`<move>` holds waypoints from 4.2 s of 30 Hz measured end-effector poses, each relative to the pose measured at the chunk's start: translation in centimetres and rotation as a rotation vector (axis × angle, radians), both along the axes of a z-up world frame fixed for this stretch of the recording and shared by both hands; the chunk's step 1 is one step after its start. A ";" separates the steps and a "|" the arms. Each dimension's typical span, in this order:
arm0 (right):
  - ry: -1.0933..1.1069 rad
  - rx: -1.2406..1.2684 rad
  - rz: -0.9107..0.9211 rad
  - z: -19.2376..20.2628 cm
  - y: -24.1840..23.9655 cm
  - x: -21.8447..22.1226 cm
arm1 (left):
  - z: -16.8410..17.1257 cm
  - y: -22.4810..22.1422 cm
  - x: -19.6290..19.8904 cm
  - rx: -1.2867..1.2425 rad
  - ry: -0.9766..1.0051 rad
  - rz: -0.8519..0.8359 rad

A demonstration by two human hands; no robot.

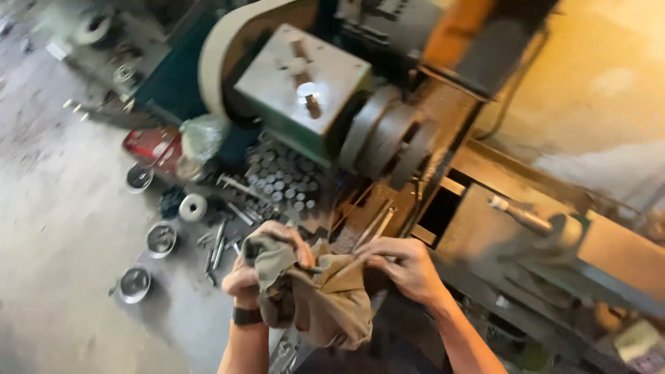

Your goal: Machining and polishing a metal part on a lathe, cleaning the part, and performing precision measurements using a micrometer.

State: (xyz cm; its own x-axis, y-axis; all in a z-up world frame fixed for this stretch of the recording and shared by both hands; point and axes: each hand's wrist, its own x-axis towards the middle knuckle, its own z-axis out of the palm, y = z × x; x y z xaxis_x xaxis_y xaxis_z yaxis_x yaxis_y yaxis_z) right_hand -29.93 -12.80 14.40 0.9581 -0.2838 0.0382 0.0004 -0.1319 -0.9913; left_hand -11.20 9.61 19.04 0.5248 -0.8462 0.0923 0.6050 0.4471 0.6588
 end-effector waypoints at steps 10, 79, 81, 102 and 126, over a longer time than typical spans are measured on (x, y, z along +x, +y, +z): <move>-0.919 0.494 -0.092 4.3 -2.8 -10.3 | 0.0 -10.2 -6.4 0.608 -0.115 -0.170; -0.348 0.014 -0.627 0.8 4.0 0.8 | -1.6 -6.8 -7.8 0.414 -0.419 -0.064; -0.282 0.449 -0.582 -2.4 6.9 3.2 | -2.8 -6.2 -6.7 0.447 -0.701 0.208; 0.023 -0.617 -0.508 8.7 -0.8 23.8 | -14.2 -3.9 13.8 0.791 -1.342 0.588; -0.037 0.659 -0.446 -1.4 1.8 1.2 | -2.7 -10.3 -0.9 0.373 -1.251 0.028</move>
